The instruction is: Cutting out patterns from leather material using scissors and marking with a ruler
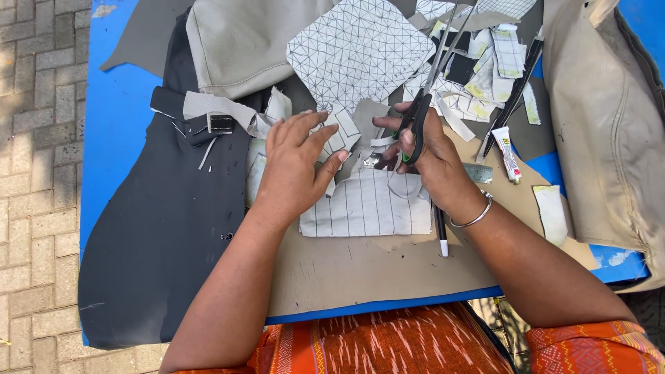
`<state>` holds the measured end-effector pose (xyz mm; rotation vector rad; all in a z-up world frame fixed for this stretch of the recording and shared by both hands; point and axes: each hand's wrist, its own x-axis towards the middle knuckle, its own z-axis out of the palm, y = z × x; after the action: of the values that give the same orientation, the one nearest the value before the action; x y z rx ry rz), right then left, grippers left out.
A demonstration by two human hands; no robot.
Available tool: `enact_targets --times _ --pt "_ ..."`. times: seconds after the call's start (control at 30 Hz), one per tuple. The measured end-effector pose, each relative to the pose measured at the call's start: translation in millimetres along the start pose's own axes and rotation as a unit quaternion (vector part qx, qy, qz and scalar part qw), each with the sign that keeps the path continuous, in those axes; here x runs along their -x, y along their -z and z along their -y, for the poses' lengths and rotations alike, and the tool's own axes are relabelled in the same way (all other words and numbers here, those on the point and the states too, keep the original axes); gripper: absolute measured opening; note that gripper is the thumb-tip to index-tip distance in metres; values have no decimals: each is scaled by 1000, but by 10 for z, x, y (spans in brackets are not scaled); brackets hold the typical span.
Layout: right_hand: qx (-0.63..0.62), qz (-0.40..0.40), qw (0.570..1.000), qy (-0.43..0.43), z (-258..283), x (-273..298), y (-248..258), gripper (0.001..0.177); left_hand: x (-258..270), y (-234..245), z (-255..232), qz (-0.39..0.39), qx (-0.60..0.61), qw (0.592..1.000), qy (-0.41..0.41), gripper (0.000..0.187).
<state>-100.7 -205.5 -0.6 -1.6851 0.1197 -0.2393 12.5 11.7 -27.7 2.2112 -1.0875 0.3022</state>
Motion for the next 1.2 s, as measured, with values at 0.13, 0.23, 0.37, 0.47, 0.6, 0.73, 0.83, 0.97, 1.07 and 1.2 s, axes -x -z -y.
enact_targets --times 0.13,0.23,0.37,0.47,0.6,0.73,0.83,0.97,1.07,1.2 --pt "101 25 994 44 241 17 31 52 6 -215 -4 160 -56 978 123 73" --pt "118 42 987 96 358 15 35 61 -36 -183 -24 191 -59 970 141 77" --pt "133 29 981 136 397 43 135 59 -4 -249 153 157 -83 977 122 59" --pt "229 3 963 141 333 5 260 56 22 -307 403 105 -97 983 114 37" --pt "356 -34 925 130 270 -42 357 47 -83 -16 417 -44 64 983 167 24" --pt "376 -55 917 124 258 -28 330 49 -59 54 437 -195 33 973 122 90" --pt "375 -51 917 131 196 -37 286 47 -111 187 163 -215 -111 970 -14 52" --pt "378 -42 917 122 141 -49 297 44 -48 222 -106 -37 -101 994 -22 76" --pt "397 -35 913 84 106 -57 363 45 27 48 169 173 -152 969 85 87" --pt "477 -36 878 16 58 -111 533 42 13 -62 518 116 -94 985 84 31"
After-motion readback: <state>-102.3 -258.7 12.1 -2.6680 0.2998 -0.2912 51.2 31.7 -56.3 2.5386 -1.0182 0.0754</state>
